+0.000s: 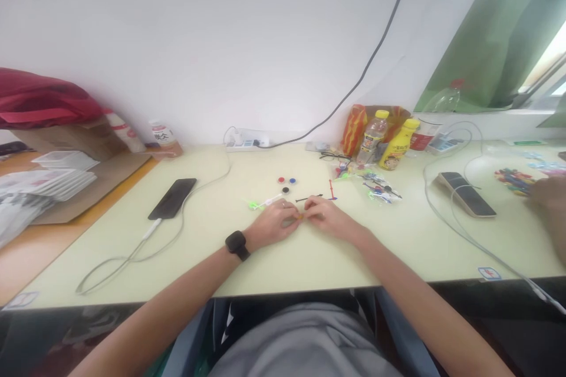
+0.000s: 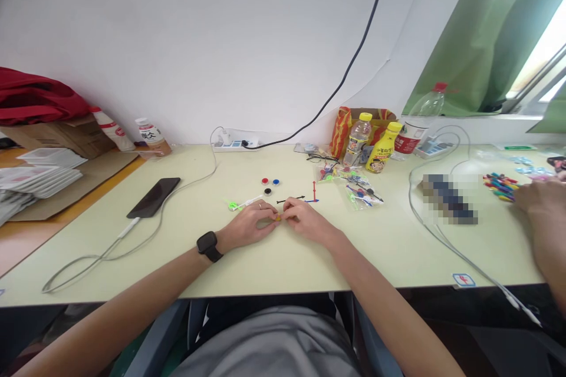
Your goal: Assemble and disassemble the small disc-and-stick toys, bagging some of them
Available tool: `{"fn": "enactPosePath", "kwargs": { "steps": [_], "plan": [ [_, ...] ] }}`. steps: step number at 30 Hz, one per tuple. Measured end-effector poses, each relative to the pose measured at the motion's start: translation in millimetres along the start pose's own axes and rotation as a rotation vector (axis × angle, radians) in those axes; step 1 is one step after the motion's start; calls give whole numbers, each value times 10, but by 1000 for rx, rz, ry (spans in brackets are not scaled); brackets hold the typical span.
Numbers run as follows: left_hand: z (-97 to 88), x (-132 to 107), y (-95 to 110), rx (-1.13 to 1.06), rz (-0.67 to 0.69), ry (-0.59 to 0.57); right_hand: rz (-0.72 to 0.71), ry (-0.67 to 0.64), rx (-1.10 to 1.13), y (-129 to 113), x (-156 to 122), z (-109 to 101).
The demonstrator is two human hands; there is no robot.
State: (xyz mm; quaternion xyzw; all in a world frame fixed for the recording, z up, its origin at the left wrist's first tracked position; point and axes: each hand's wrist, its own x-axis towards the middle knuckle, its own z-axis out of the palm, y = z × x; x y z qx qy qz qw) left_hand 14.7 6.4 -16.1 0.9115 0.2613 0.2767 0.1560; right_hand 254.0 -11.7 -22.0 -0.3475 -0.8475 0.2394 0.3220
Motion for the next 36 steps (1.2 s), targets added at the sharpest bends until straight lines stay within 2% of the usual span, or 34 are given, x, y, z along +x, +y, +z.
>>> {"fn": "enactPosePath", "kwargs": {
  "steps": [3,6,10,12,13,16,17,18,20,23,27,31,34,36],
  "plan": [
    [-41,-9,39,-24,-9,34,67,25,22,-10,-4,-34],
    [-109,3,14,-10,-63,158,192,133,13,36,10,-43],
    [-231,32,-150,106,-154,347,406,266,-43,80,22,-28],
    [-278,34,-244,175,-206,404,459,271,-42,41,15,-36],
    [-293,32,-282,202,-235,422,469,234,-10,6,10,-48],
    [-303,21,-348,254,-305,432,426,39,211,-105,7,-108],
    [-300,19,-356,265,-323,424,397,17,287,-127,11,-133],
    [-298,18,-359,275,-338,414,374,41,339,-134,17,-158],
    [-297,17,-360,293,-364,391,362,171,357,-97,33,-203],
    [-307,16,-363,314,-408,354,398,310,240,57,41,-246],
    [-316,17,-373,316,-467,324,353,372,-17,286,12,-233],
    [-302,30,-379,313,-492,339,239,263,-235,406,-26,-161],
    [-285,38,-394,328,-523,349,170,153,-278,444,-39,-119],
    [-276,40,-410,330,-540,353,165,130,-301,467,-39,-113]
  ]
}}
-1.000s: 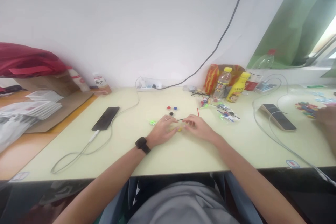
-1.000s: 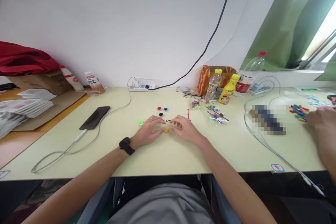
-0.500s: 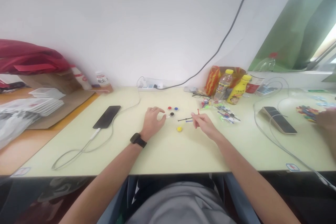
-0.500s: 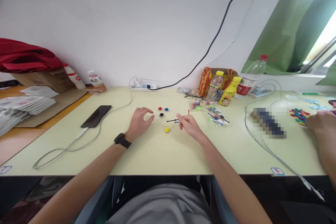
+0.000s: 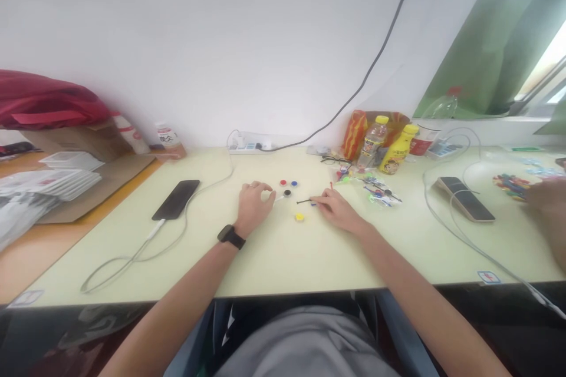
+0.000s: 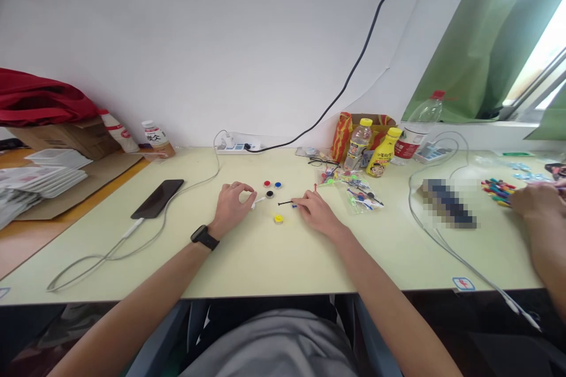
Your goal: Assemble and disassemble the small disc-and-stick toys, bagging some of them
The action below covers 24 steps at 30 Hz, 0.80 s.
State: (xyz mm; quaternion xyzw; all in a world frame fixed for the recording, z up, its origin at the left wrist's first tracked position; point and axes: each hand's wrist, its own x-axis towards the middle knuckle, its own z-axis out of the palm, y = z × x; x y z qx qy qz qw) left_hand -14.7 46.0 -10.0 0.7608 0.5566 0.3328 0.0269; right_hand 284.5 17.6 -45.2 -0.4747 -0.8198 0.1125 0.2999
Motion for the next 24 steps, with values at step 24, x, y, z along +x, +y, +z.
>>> {"fn": "enactPosePath", "kwargs": {
  "steps": [24],
  "plan": [
    [116,88,-171,-135,-61,-102,96,139,-47,233,38,-217]
  ]
}}
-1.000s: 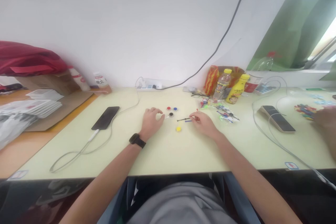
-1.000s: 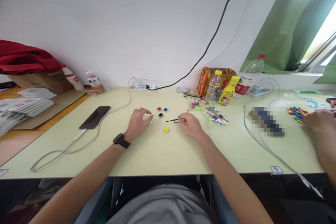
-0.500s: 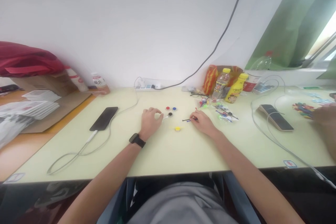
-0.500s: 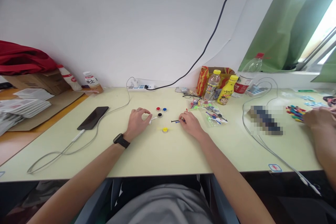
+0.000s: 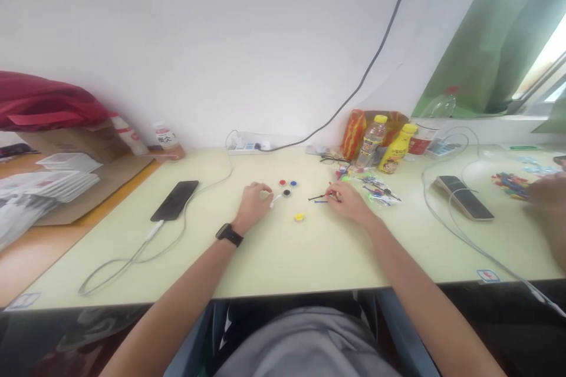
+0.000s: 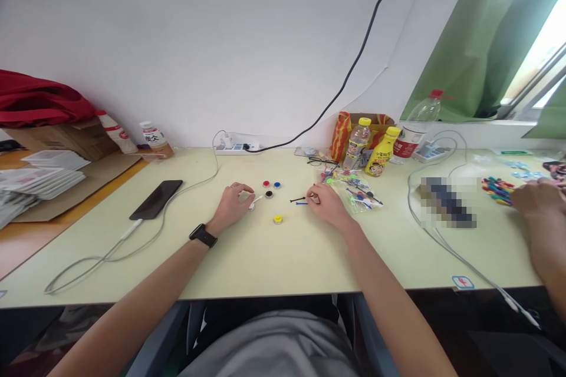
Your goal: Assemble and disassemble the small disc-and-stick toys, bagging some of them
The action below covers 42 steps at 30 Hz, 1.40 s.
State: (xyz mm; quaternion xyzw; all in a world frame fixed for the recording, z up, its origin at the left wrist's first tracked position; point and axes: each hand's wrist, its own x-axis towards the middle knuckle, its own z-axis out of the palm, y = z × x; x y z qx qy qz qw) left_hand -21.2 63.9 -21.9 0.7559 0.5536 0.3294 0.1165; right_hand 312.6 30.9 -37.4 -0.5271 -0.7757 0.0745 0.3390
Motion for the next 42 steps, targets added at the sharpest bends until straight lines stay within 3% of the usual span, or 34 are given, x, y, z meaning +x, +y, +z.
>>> {"fn": "enactPosePath", "kwargs": {
  "steps": [5,8,12,16,22,30,36,42],
  "plan": [
    [-94,8,3,131,21,91,-5,-125,3,75,-16,-125],
    [-197,6,29,213,-44,169,-14,-142,23,65,-21,-116],
    [-296,4,29,249,-199,92,-5,-125,63,14,-16,-87],
    [-290,-16,32,236,-198,12,35,-113,167,-52,-22,-71],
    [-241,-76,148,99,8,-153,51,-83,211,-155,-42,-48],
    [-222,-180,323,-65,210,-284,45,-92,233,-166,-40,14],
    [-189,-318,525,-20,421,-367,38,-111,217,-162,-35,38],
    [-126,-396,627,-27,542,-417,29,-114,215,-173,-36,49]
  ]
}}
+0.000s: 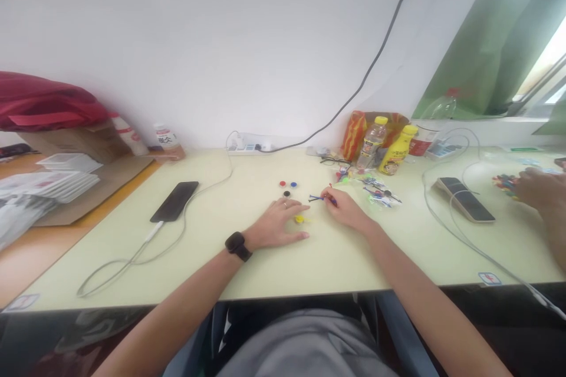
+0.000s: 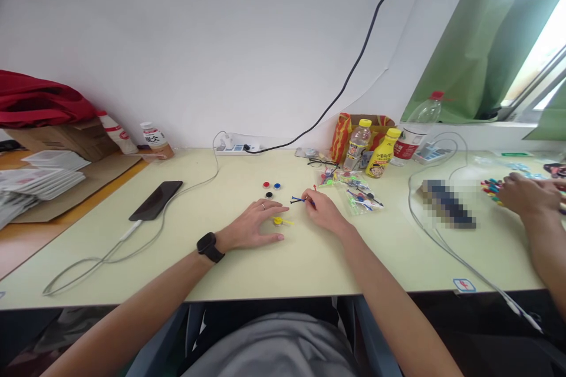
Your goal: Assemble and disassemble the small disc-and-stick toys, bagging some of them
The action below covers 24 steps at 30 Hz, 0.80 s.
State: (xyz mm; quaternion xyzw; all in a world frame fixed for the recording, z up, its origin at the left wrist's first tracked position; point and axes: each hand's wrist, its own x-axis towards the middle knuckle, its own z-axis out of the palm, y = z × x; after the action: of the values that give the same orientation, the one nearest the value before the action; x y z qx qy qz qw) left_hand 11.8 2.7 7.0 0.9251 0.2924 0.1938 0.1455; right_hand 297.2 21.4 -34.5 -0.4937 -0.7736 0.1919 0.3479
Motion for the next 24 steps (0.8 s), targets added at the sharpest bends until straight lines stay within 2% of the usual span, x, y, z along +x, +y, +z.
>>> {"fn": "enactPosePath", "kwargs": {
  "steps": [10,14,18,24],
  "plan": [
    [119,32,-28,-39,71,29,-88,79,27,8,38,128],
    [101,43,-57,-110,37,37,-126,111,68,-47,88,258],
    [63,26,-123,-176,2,98,-129,111,132,-75,139,398],
    [96,21,-251,-127,-53,159,-107,86,140,-19,175,526]
  ]
}}
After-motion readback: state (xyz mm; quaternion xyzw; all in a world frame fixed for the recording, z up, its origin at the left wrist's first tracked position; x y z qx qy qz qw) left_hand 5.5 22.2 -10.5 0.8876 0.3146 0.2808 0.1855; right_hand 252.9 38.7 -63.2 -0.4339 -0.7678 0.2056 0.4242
